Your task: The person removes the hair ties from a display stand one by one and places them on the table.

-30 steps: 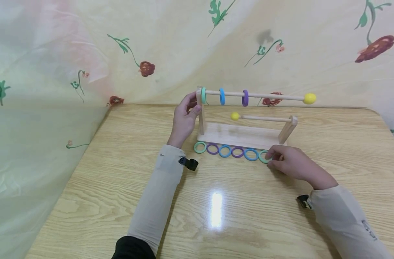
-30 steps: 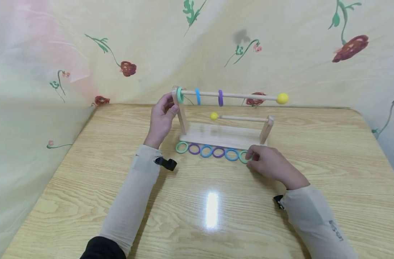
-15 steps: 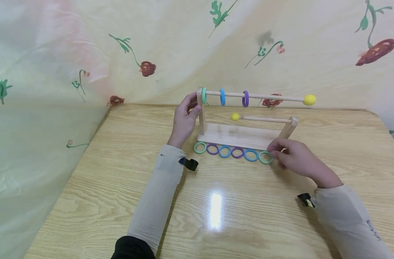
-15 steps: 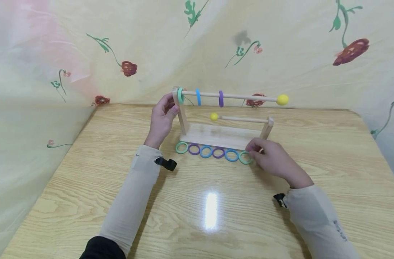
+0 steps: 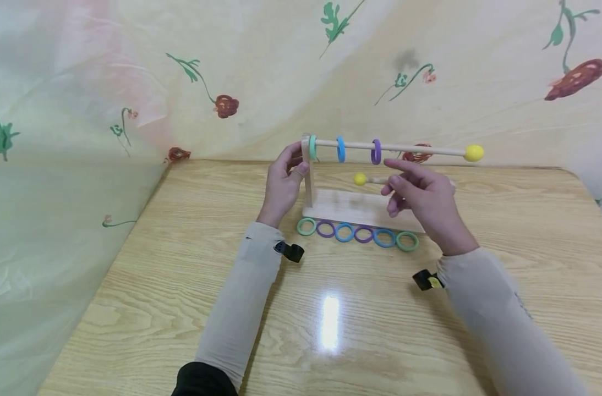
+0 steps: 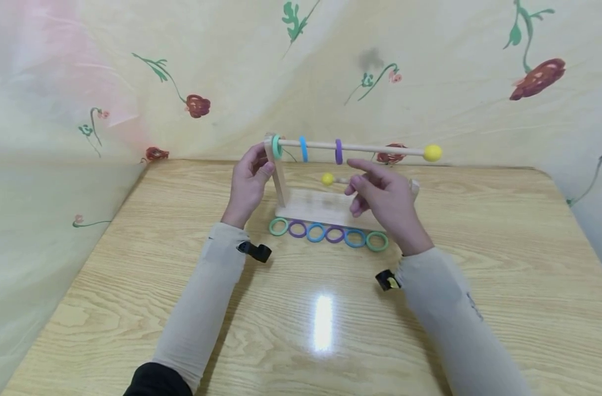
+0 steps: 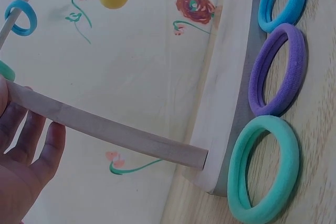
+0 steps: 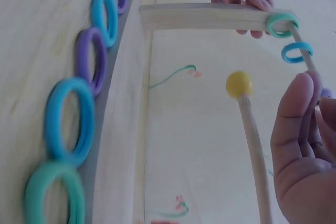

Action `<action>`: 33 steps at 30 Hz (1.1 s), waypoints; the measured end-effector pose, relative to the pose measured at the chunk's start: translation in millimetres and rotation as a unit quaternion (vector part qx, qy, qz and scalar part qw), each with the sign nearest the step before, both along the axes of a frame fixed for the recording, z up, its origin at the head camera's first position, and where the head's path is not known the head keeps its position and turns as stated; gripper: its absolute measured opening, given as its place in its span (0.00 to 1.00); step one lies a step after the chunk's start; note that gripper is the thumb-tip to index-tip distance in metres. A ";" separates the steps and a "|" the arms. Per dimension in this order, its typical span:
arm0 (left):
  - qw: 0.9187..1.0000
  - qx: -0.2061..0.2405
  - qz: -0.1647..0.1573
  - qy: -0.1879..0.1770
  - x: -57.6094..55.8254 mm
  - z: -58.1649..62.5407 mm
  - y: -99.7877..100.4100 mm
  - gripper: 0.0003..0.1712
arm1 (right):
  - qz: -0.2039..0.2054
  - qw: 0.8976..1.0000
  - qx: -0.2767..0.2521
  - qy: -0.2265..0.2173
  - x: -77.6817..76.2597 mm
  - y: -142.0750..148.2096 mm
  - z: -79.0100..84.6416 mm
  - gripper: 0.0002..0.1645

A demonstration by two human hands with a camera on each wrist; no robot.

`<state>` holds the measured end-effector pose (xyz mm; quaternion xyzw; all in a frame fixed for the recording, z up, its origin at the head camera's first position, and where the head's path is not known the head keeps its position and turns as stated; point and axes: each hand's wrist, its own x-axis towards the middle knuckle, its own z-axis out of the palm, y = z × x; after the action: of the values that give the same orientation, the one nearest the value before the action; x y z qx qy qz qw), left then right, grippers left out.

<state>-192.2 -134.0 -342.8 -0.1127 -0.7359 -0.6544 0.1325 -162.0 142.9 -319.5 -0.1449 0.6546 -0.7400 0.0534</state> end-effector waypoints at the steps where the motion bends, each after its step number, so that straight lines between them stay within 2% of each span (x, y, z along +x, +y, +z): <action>1: 1.000 -0.001 0.000 0.002 -0.1 0.0 -0.2 0.23 | 0.000 1.000 -0.014 -0.002 -3.0 -4.4 0.2 0.21; 7: 1.000 0.001 -0.006 0.005 0.0 0.9 0.9 0.23 | -0.002 0.998 -0.056 0.013 -11.4 -20.8 -0.5 0.14; 12: 1.000 0.004 -0.007 0.004 0.4 1.2 1.2 0.24 | -0.007 0.999 -0.046 0.024 -11.8 -23.7 -1.5 0.07; 19: 1.000 0.004 -0.002 0.002 0.4 -0.9 -1.1 0.23 | -0.027 0.998 -0.040 0.034 -10.7 -21.1 -2.4 0.06; 25: 1.000 0.002 -0.004 0.002 -1.1 -3.0 -1.0 0.23 | -0.063 0.995 -0.072 0.042 -9.2 -11.7 -4.8 0.07; 33: 1.000 0.003 0.000 -0.002 -0.9 -0.6 -0.8 0.23 | -0.135 0.981 -0.127 0.051 -5.7 4.1 -7.5 0.09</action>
<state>-193.1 -134.8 -343.4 -0.1109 -0.7340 -0.6570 0.1315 -167.6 146.9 -327.0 -0.0980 0.5707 -0.8093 -0.0992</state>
